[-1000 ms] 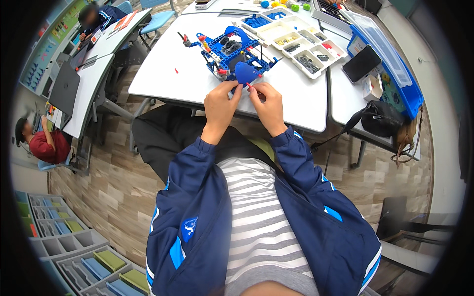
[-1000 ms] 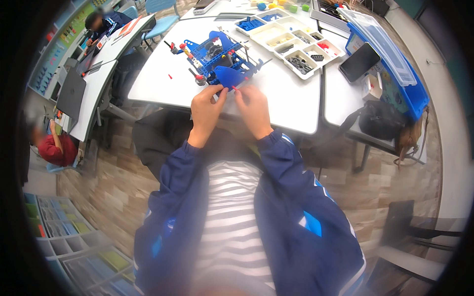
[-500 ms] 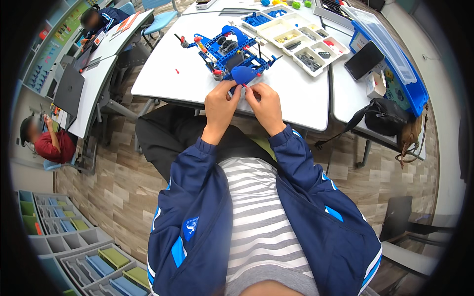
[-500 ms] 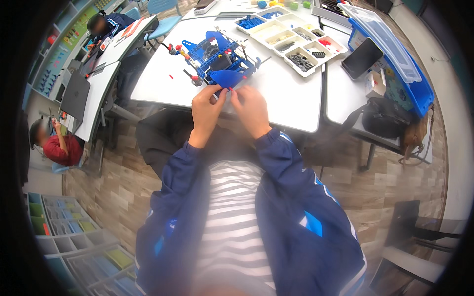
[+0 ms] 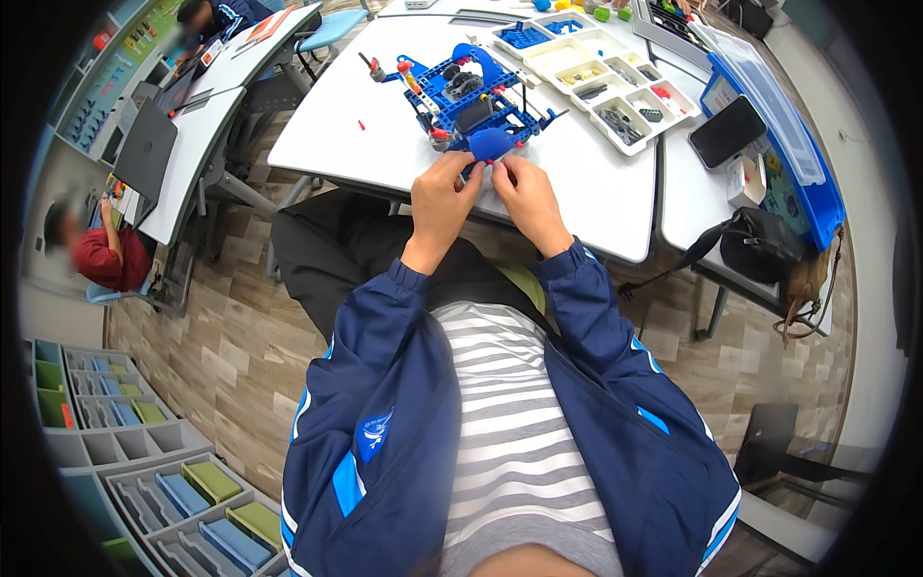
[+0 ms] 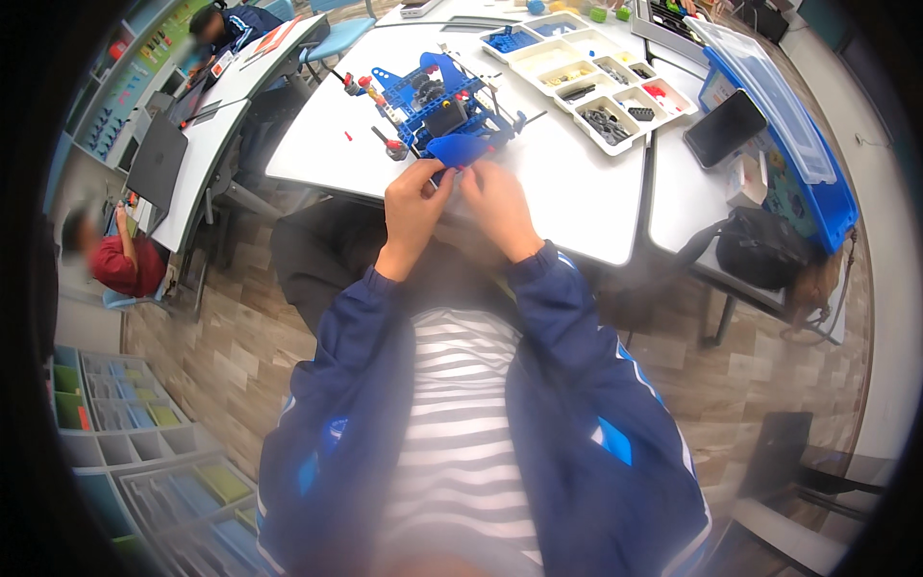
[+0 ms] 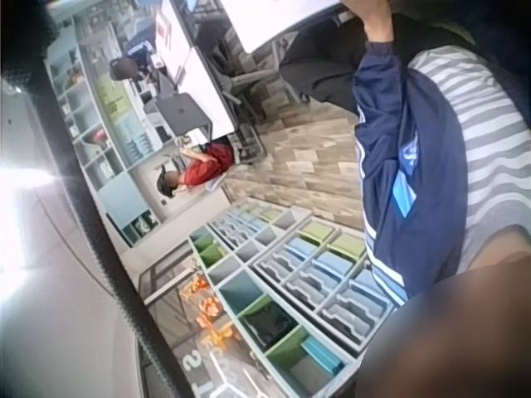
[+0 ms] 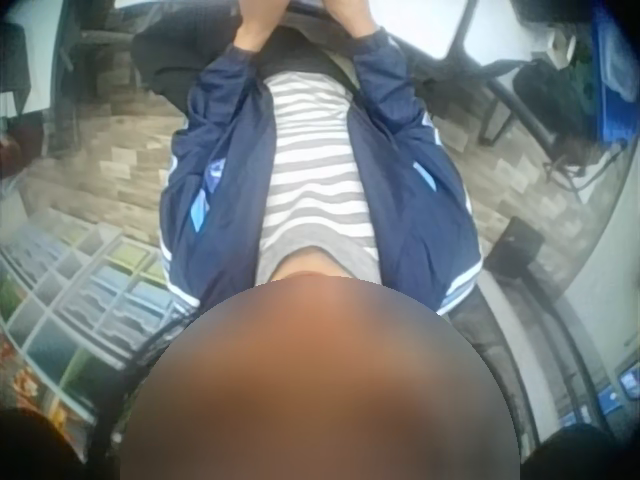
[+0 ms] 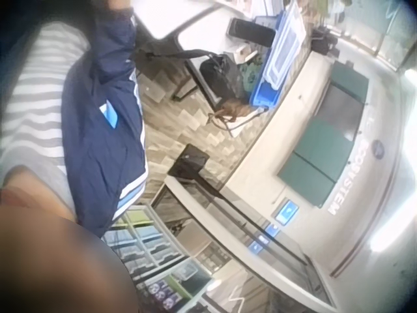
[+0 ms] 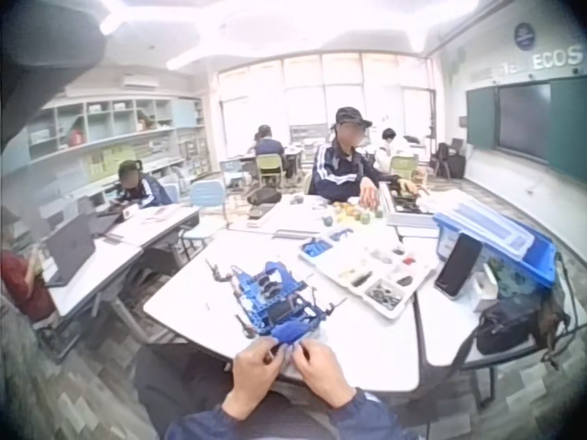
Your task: The person assembles a blue and white robotic frame on a table, attaching red connectors, blue beams, and circular blue discs. They retrieve parts from a blue bin and a compartmentalized tray, then fit the discs onto the frame's vertical rods.
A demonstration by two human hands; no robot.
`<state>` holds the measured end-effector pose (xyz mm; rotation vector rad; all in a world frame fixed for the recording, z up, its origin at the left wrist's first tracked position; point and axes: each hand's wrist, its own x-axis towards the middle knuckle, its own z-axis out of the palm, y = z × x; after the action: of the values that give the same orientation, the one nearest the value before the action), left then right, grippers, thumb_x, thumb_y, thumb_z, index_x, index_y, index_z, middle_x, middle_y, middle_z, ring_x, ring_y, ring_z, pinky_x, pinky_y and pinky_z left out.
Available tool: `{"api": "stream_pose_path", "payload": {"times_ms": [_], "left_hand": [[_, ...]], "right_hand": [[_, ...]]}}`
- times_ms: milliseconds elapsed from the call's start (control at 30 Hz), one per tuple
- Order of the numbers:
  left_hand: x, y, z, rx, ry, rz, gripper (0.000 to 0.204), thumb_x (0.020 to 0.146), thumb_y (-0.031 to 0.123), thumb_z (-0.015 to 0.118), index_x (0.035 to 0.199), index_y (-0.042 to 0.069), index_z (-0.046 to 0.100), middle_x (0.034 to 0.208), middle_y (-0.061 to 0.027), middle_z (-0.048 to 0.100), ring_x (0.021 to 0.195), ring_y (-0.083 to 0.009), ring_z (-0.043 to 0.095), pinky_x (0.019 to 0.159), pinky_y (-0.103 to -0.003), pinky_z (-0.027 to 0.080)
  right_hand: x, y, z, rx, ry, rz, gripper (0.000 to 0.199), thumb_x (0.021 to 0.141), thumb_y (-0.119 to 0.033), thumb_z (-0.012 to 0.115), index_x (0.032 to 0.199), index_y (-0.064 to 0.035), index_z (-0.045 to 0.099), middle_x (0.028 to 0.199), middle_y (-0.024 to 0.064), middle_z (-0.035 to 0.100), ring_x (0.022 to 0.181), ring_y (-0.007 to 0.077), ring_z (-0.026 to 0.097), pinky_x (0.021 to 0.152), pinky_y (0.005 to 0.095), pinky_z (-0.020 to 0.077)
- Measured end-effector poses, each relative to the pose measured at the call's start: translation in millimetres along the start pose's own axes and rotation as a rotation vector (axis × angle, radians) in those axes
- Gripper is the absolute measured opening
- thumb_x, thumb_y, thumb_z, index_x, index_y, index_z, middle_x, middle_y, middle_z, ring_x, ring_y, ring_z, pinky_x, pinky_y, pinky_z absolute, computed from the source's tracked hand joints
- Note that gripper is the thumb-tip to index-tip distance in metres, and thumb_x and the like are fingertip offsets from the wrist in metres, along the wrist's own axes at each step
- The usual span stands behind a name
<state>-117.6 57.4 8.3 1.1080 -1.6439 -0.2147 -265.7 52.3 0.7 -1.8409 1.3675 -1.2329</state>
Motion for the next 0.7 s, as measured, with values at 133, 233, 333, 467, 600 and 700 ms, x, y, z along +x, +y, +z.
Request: {"api": "stream_pose_path", "payload": {"times_ms": [133,233,333,467,600,700], "left_hand": [[-3.0,-1.8,2.1,0.07,-0.013,0.028,0.013,0.086,0.009,0.072,0.095,0.002,0.068,0.086,-0.0089,0.068,0.053,-0.022,0.06,0.051,-0.034,0.046],[-5.3,-1.3,4.2,0.088,0.017,0.039,0.013,0.087,0.009,0.071,0.097,0.003,0.067,0.088,-0.0091,0.068,0.056,-0.0238,0.062,0.052,-0.035,0.048],[-5.9,-1.2,2.1,0.086,0.013,0.044,0.013,0.087,0.009,0.071,0.098,0.003,0.066,0.089,-0.0091,0.068,0.057,-0.0237,0.063,0.053,-0.035,0.049],[-7.1,-1.0,0.9,0.083,0.002,0.035,0.014,0.086,0.008,0.071,0.097,0.001,0.066,0.09,-0.009,0.068,0.057,-0.0219,0.064,0.054,-0.032,0.049],[-6.4,-3.6,0.4,0.082,0.009,0.046,0.014,0.086,0.01,0.072,0.096,0.002,0.066,0.089,-0.0091,0.068,0.058,-0.0226,0.064,0.054,-0.033,0.05],[-6.5,-6.0,0.9,0.112,0.029,0.074,0.014,0.086,0.011,0.072,0.095,0.002,0.066,0.089,-0.0091,0.068,0.059,-0.0232,0.065,0.055,-0.033,0.05]], "right_hand": [[-4.4,-2.2,13.6,-0.19,0.166,-0.192,0.022,0.095,-0.016,0.055,0.088,0.0045,0.059,0.081,0.0247,0.061,0.074,0.0413,0.06,0.067,0.0471,0.0467],[-5.0,-6.4,16.7,-0.29,0.174,-0.239,0.022,0.095,-0.016,0.055,0.087,0.0041,0.059,0.083,0.0254,0.061,0.077,0.043,0.06,0.069,0.0485,0.0469],[-2.8,-10.2,9.1,-0.206,0.082,-0.152,0.023,0.096,-0.017,0.054,0.087,0.0032,0.059,0.084,0.0245,0.062,0.079,0.0425,0.06,0.07,0.0494,0.047],[1.1,-12.7,4.3,-0.114,-0.004,0.045,0.024,0.097,-0.019,0.052,0.086,0.0005,0.062,0.086,0.0226,0.063,0.083,0.0426,0.06,0.073,0.0508,0.0472],[-4.5,-15.6,19.1,-0.33,0.162,-0.157,0.019,0.095,-0.016,0.055,0.085,-0.001,0.062,0.084,0.0192,0.062,0.082,0.0397,0.059,0.072,0.0492,0.0463],[-9.4,-14.4,24.1,-0.403,0.215,-0.245,0.016,0.094,-0.012,0.056,0.084,-0.0005,0.06,0.082,0.0177,0.061,0.08,0.0391,0.058,0.071,0.0477,0.045]]}}
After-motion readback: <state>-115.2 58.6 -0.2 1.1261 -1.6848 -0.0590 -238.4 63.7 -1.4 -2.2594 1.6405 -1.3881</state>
